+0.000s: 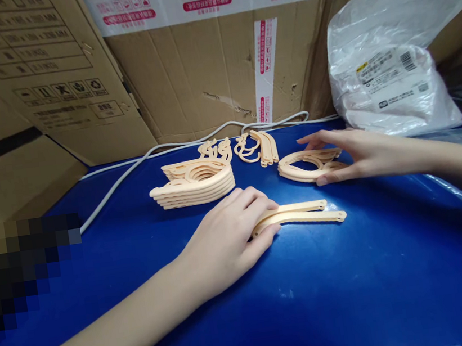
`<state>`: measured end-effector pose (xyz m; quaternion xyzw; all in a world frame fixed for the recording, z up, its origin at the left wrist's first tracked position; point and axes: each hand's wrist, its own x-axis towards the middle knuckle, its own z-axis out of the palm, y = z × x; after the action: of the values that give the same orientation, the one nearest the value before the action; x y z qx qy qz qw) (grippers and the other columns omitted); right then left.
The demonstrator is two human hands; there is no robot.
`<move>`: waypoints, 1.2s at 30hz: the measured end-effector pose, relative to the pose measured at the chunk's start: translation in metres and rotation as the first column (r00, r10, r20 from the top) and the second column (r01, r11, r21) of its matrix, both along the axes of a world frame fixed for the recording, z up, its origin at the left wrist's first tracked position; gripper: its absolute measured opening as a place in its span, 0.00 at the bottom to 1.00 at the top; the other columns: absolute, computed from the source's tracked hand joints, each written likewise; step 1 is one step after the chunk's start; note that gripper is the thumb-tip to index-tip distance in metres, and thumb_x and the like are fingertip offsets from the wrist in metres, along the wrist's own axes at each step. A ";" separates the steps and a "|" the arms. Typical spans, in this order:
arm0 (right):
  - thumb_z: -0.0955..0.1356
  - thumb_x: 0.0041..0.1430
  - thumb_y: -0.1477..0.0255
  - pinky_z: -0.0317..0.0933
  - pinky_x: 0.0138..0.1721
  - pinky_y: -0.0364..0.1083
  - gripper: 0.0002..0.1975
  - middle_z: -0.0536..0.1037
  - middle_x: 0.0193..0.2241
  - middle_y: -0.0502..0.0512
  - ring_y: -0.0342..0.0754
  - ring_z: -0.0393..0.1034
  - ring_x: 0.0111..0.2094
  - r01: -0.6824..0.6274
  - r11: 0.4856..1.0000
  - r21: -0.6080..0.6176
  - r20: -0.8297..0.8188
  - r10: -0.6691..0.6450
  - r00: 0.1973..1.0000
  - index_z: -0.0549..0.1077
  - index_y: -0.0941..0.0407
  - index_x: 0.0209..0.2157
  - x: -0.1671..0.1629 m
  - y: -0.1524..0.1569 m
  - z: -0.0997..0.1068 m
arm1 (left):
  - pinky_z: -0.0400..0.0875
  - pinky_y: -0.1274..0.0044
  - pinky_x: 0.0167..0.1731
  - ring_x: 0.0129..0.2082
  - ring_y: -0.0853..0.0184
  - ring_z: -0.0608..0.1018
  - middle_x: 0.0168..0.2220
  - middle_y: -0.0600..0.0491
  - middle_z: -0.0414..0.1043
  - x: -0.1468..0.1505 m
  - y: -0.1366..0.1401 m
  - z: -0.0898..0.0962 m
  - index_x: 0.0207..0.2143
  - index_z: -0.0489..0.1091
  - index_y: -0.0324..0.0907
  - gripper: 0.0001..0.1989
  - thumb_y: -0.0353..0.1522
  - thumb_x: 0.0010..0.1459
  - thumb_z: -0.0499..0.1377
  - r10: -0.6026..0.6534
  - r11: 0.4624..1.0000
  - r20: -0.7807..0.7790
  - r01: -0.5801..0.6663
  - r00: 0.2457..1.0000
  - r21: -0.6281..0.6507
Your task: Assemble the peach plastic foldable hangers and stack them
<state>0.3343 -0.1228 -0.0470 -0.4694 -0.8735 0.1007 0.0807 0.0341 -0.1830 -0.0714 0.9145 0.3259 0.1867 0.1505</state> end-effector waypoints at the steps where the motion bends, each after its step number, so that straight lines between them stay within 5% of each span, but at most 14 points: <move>1: 0.68 0.53 0.48 0.65 0.53 0.57 0.42 0.68 0.60 0.62 0.62 0.66 0.56 0.004 1.000 -0.003 0.004 -0.004 1.000 0.58 0.54 0.63 0.001 0.001 -0.001 | 0.66 0.70 0.46 0.45 0.64 0.71 0.47 0.52 0.70 0.000 0.000 0.000 0.48 0.68 0.42 0.10 0.34 0.66 0.53 0.002 1.000 -0.002 -0.002 1.000 0.001; 6: 0.69 0.50 0.47 0.66 0.52 0.59 0.42 0.69 0.59 0.53 0.64 0.67 0.56 0.038 0.999 -0.009 0.000 -0.038 0.999 0.57 0.45 0.63 0.003 0.003 -0.004 | 0.66 0.70 0.47 0.46 0.64 0.71 0.47 0.53 0.70 0.000 -0.001 0.000 0.48 0.68 0.42 0.10 0.34 0.66 0.53 0.006 1.000 -0.012 -0.006 1.000 0.002; 18: 0.69 0.51 0.48 0.66 0.54 0.59 0.41 0.67 0.61 0.51 0.64 0.65 0.58 0.024 0.999 -0.040 -0.025 -0.025 0.999 0.55 0.43 0.63 0.007 0.005 -0.006 | 0.66 0.70 0.46 0.46 0.64 0.71 0.46 0.53 0.70 0.001 -0.002 -0.001 0.47 0.68 0.42 0.09 0.33 0.66 0.53 0.013 1.000 -0.014 -0.013 1.000 0.018; 24: 0.68 0.53 0.48 0.62 0.56 0.57 0.43 0.65 0.61 0.64 0.63 0.63 0.58 0.018 0.999 -0.036 -0.023 -0.019 1.000 0.56 0.55 0.63 0.002 0.001 -0.001 | 0.68 0.71 0.43 0.44 0.63 0.73 0.44 0.52 0.71 0.001 -0.002 0.000 0.47 0.68 0.41 0.12 0.36 0.63 0.58 0.094 0.994 -0.024 -0.092 0.995 0.061; 30: 0.70 0.52 0.49 0.60 0.54 0.55 0.37 0.70 0.56 0.61 0.60 0.64 0.56 -0.064 0.973 0.220 -0.107 0.090 0.990 0.64 0.53 0.58 -0.017 -0.020 0.012 | 0.67 0.72 0.42 0.44 0.64 0.73 0.43 0.53 0.71 0.000 -0.002 -0.002 0.45 0.68 0.41 0.09 0.33 0.64 0.56 0.092 0.995 -0.006 -0.092 0.996 0.044; 36: 0.68 0.55 0.51 0.60 0.53 0.60 0.30 0.72 0.55 0.55 0.61 0.64 0.57 -0.255 0.951 0.177 0.018 0.256 0.967 0.66 0.45 0.58 -0.042 -0.047 0.007 | 0.67 0.72 0.43 0.44 0.64 0.73 0.42 0.53 0.71 -0.001 0.000 -0.004 0.46 0.68 0.41 0.09 0.32 0.64 0.56 0.105 0.994 0.026 -0.106 0.994 0.010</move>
<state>0.2921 -0.1694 -0.0400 -0.3433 -0.9321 0.0332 0.1107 0.0326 -0.1829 -0.0753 0.8945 0.3707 0.2078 0.1391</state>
